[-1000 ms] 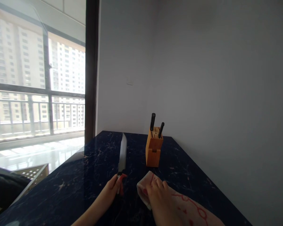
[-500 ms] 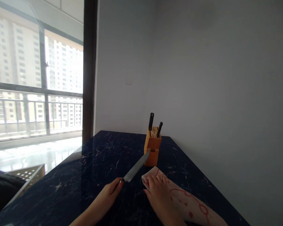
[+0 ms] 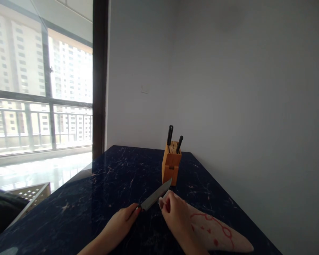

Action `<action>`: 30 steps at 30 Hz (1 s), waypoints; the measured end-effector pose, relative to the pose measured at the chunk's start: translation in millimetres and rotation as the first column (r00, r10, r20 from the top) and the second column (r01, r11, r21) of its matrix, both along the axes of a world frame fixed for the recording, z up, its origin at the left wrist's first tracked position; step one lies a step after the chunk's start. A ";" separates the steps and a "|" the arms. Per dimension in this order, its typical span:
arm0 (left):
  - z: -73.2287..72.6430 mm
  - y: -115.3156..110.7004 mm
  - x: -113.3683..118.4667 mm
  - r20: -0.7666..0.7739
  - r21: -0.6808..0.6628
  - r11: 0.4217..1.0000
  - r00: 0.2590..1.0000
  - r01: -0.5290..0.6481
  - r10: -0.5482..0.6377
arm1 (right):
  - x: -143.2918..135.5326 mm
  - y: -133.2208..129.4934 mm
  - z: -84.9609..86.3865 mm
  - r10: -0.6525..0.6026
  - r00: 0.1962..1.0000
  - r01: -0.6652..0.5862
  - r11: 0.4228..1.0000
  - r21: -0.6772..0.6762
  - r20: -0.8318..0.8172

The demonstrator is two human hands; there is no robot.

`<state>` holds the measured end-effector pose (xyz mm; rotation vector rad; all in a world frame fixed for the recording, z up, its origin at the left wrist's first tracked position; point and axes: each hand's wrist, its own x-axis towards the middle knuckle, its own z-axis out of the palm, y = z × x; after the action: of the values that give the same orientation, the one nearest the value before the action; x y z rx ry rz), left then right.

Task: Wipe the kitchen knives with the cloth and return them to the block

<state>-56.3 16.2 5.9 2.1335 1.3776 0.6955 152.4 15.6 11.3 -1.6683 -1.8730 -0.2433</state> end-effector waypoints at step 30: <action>-3.4 -6.6 8.1 -0.166 0.111 0.994 0.985 -0.020 0.038 | -29.0 -13.7 -4.7 0.359 0.933 -0.359 0.933 -0.019 -0.006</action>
<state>-48.2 9.6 2.5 2.3073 1.4915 0.6272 123.4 2.0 6.6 -1.3019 -2.1410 -0.0702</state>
